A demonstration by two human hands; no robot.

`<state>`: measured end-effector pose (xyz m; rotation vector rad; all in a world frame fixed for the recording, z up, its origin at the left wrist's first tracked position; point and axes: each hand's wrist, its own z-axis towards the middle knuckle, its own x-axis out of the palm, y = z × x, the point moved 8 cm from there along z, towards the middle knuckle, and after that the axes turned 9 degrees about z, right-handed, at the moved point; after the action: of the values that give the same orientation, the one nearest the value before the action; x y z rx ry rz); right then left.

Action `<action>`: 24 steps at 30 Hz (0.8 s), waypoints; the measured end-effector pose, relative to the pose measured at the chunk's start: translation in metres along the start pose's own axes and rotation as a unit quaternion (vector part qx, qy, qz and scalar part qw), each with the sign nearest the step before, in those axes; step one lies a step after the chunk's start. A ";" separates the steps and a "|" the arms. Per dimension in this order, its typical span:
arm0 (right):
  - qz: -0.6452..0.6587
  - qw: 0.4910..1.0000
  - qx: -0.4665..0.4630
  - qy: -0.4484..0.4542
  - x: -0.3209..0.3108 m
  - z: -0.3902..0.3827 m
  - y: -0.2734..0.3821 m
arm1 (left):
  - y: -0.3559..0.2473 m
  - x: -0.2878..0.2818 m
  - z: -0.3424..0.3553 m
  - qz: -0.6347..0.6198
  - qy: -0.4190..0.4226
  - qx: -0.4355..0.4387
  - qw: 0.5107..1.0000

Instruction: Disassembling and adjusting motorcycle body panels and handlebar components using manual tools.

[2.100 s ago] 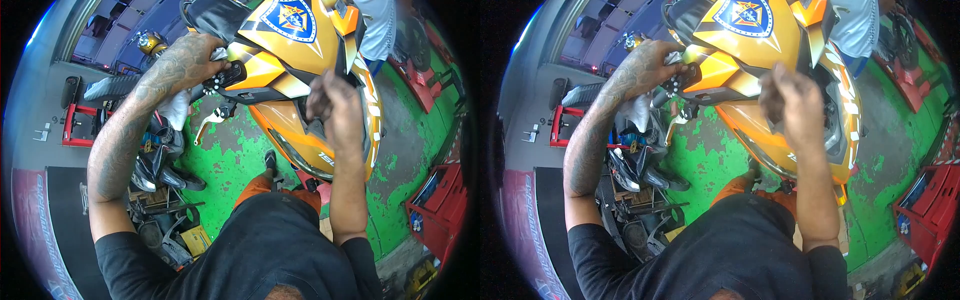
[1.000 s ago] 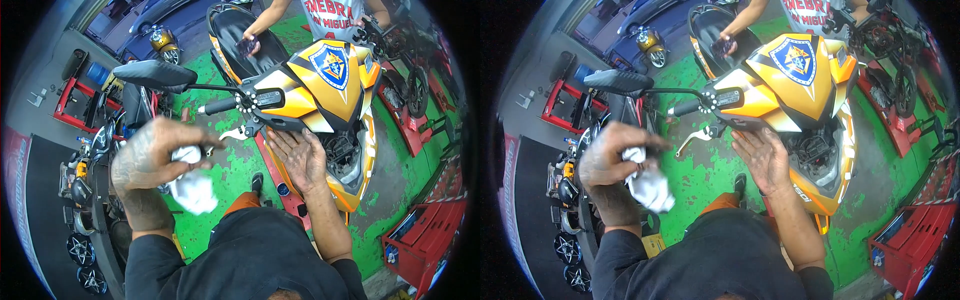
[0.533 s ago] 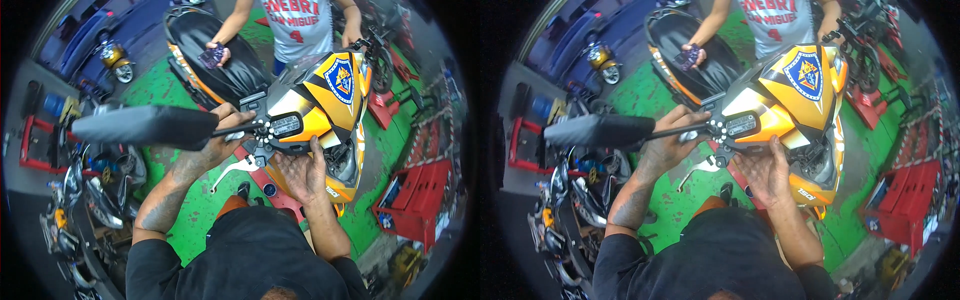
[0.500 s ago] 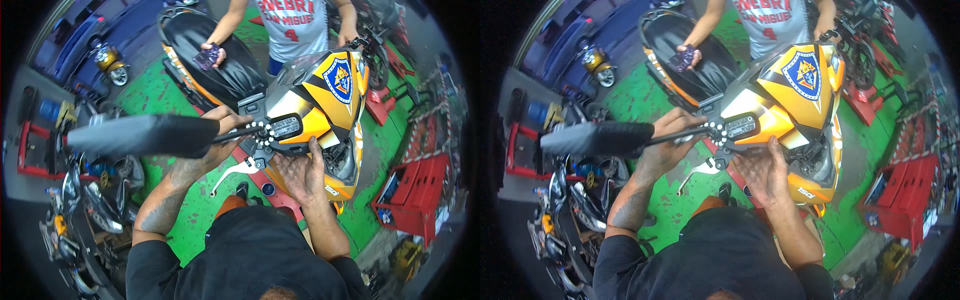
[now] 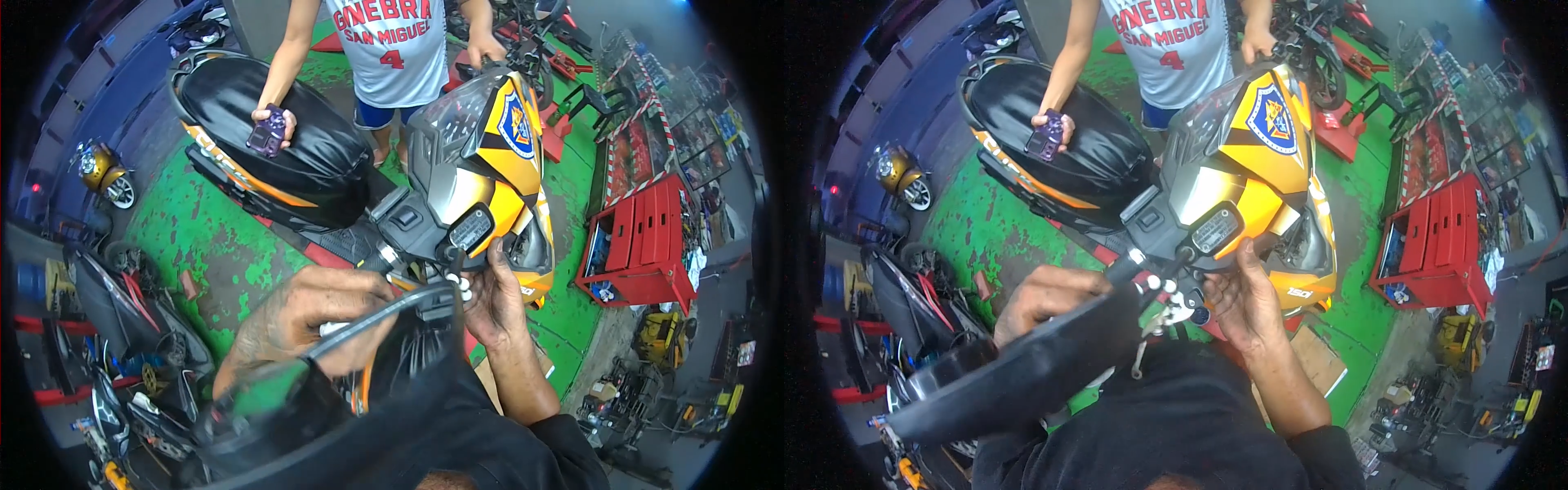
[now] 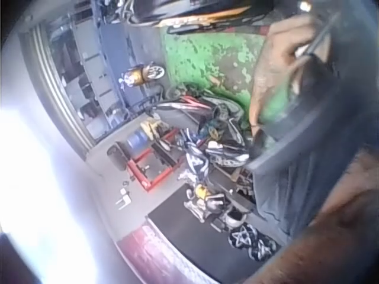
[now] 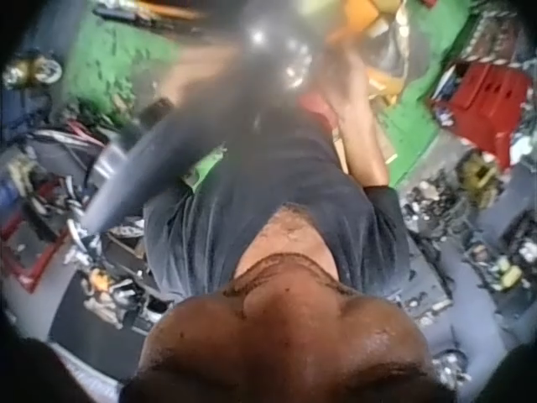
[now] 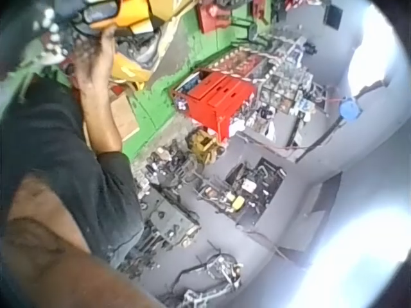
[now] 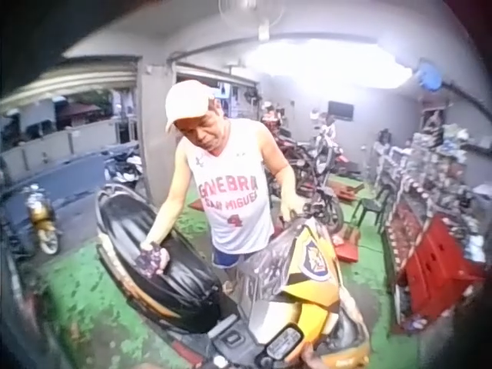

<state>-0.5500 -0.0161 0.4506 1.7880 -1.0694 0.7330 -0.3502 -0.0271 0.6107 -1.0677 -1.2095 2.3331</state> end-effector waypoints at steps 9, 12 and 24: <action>0.000 0.999 0.030 -0.024 -0.011 -0.007 0.006 | 0.059 -0.004 0.023 0.329 -0.112 -0.080 0.934; -0.003 0.999 0.021 -0.035 -0.012 -0.008 0.002 | 0.059 -0.001 0.026 0.338 -0.103 -0.074 0.933; 0.025 0.998 -0.044 -0.037 -0.021 -0.005 0.004 | 0.049 -0.002 0.020 0.394 -0.134 -0.002 0.909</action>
<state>-0.5633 -0.0049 0.4371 1.7307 -1.1817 0.6437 -0.3600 -0.0694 0.5800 -1.4754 -0.9647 3.1668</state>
